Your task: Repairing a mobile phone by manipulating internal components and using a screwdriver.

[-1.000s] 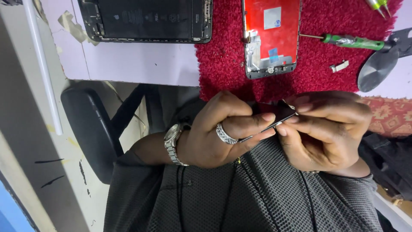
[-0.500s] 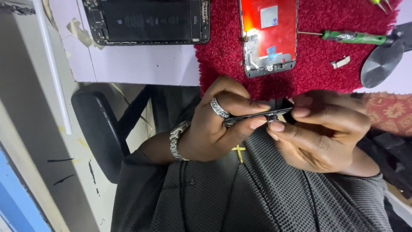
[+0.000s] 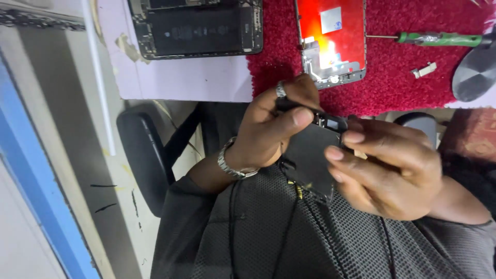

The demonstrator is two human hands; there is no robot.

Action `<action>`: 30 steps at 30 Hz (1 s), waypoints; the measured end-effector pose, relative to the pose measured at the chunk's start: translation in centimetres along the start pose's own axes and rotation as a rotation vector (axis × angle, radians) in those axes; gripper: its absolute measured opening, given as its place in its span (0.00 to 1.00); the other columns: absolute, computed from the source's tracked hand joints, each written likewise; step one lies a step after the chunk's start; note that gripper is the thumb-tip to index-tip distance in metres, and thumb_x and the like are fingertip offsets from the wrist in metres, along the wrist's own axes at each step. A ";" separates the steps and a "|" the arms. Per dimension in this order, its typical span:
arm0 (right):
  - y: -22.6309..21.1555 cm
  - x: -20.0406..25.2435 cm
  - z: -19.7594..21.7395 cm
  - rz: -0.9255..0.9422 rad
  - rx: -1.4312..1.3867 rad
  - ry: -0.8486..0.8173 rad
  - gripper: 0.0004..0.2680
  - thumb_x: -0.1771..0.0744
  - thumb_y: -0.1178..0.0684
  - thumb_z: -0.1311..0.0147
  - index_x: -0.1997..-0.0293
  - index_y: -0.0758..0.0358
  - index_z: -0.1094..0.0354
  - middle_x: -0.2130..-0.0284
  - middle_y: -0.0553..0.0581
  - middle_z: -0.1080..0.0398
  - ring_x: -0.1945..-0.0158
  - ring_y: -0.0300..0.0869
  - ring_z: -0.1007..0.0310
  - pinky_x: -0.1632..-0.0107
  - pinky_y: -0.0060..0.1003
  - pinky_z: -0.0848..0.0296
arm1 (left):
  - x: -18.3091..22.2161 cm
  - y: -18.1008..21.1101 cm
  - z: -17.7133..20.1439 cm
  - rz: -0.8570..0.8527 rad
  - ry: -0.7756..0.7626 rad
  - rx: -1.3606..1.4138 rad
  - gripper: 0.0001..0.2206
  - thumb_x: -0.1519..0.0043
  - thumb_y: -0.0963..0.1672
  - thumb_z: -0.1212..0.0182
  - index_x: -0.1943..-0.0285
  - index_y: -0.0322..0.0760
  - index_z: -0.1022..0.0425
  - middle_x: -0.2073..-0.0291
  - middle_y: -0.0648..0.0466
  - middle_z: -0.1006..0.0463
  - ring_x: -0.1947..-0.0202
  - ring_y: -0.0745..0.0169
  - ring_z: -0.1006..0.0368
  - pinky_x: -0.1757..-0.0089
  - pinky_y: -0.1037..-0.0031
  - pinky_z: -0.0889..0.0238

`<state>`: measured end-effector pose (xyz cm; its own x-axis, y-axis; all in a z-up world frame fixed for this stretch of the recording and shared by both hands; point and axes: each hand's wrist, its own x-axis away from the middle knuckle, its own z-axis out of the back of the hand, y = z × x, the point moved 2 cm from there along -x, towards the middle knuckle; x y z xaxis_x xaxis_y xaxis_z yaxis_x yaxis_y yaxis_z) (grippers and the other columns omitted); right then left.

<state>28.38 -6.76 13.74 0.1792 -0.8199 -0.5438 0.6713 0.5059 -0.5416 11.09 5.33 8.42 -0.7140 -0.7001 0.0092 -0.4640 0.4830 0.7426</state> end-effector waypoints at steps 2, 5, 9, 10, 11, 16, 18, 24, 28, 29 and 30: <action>0.1 0.2 0.2 -0.061 -0.083 -0.016 0.10 0.30 0.53 0.40 0.48 0.71 0.25 0.51 0.67 0.33 0.48 0.53 0.20 0.42 0.50 0.14 | -0.4 -0.2 -0.1 0.010 -0.020 0.093 0.08 0.27 0.47 0.39 0.52 0.41 0.26 0.58 0.57 0.30 0.55 0.67 0.36 0.49 0.72 0.43; 0.1 -0.2 0.6 -0.062 -0.009 0.019 0.09 0.30 0.53 0.41 0.52 0.71 0.26 0.53 0.73 0.29 0.57 0.57 0.16 0.51 0.51 0.14 | -0.5 -1.0 0.0 0.068 -0.018 0.176 0.06 0.29 0.46 0.38 0.53 0.42 0.27 0.57 0.57 0.29 0.55 0.67 0.36 0.49 0.73 0.43; -0.1 -0.4 0.9 -0.080 0.098 0.015 0.07 0.29 0.56 0.40 0.52 0.72 0.23 0.53 0.72 0.31 0.56 0.57 0.18 0.53 0.49 0.21 | -0.1 -0.3 -0.2 0.001 -0.020 -0.003 0.06 0.27 0.47 0.40 0.50 0.43 0.26 0.55 0.58 0.28 0.53 0.68 0.33 0.48 0.73 0.39; -0.1 -0.4 0.9 -0.096 0.138 0.015 0.08 0.29 0.57 0.39 0.51 0.74 0.22 0.51 0.74 0.34 0.53 0.58 0.20 0.53 0.47 0.23 | 0.1 0.0 -0.1 -0.039 0.008 -0.186 0.08 0.26 0.48 0.40 0.48 0.43 0.24 0.53 0.59 0.25 0.50 0.67 0.28 0.44 0.71 0.34; -0.2 -0.5 0.8 -0.095 0.138 0.009 0.08 0.29 0.57 0.39 0.51 0.74 0.22 0.51 0.74 0.34 0.53 0.58 0.20 0.53 0.47 0.23 | 0.5 0.2 -0.4 -0.041 0.011 -0.181 0.08 0.26 0.48 0.40 0.48 0.43 0.24 0.53 0.59 0.25 0.50 0.67 0.28 0.44 0.71 0.34; 0.0 -1.0 0.4 -0.128 0.088 0.061 0.07 0.29 0.62 0.37 0.47 0.77 0.24 0.48 0.74 0.35 0.48 0.58 0.24 0.47 0.46 0.21 | 1.6 1.6 -1.0 -0.202 0.107 -0.658 0.08 0.27 0.46 0.38 0.41 0.44 0.22 0.48 0.56 0.27 0.44 0.61 0.26 0.38 0.68 0.30; -0.1 -0.7 0.7 -0.140 0.097 0.035 0.07 0.29 0.62 0.37 0.47 0.76 0.23 0.48 0.74 0.35 0.48 0.59 0.23 0.46 0.47 0.21 | 1.8 1.7 -1.1 -0.222 0.099 -0.679 0.08 0.27 0.45 0.38 0.41 0.42 0.22 0.49 0.54 0.27 0.47 0.60 0.25 0.40 0.69 0.29; -0.5 -1.2 0.3 -0.177 0.091 0.065 0.07 0.29 0.62 0.37 0.48 0.78 0.24 0.50 0.76 0.36 0.49 0.60 0.23 0.44 0.48 0.21 | 1.8 1.9 -1.4 -0.220 0.080 -0.671 0.09 0.27 0.45 0.38 0.41 0.41 0.22 0.51 0.53 0.27 0.49 0.59 0.25 0.42 0.69 0.28; -1.2 -3.3 0.0 -0.320 0.091 0.060 0.06 0.29 0.64 0.34 0.52 0.81 0.24 0.53 0.77 0.30 0.48 0.60 0.26 0.43 0.50 0.25 | 1.5 1.5 -1.3 -0.111 0.100 -0.574 0.09 0.25 0.46 0.41 0.40 0.41 0.23 0.46 0.53 0.28 0.41 0.59 0.27 0.35 0.68 0.33; -1.0 -3.4 -0.3 -0.324 0.091 0.056 0.06 0.29 0.64 0.34 0.52 0.81 0.24 0.53 0.77 0.30 0.48 0.60 0.26 0.43 0.50 0.25 | 1.3 1.4 -1.3 -0.107 0.101 -0.569 0.09 0.25 0.46 0.41 0.40 0.41 0.23 0.46 0.53 0.28 0.41 0.59 0.27 0.35 0.68 0.33; -0.7 -3.5 -0.6 -0.389 0.039 0.072 0.06 0.28 0.64 0.34 0.51 0.80 0.25 0.51 0.76 0.29 0.47 0.59 0.26 0.41 0.49 0.26 | 1.1 1.2 -1.3 -0.037 0.125 -0.492 0.10 0.25 0.46 0.41 0.40 0.40 0.25 0.46 0.54 0.24 0.40 0.61 0.26 0.34 0.69 0.32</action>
<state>26.89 -4.11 15.66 -0.1438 -0.9267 -0.3472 0.7059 0.1498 -0.6923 10.41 4.46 10.15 -0.6196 -0.7841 0.0348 -0.1642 0.1728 0.9712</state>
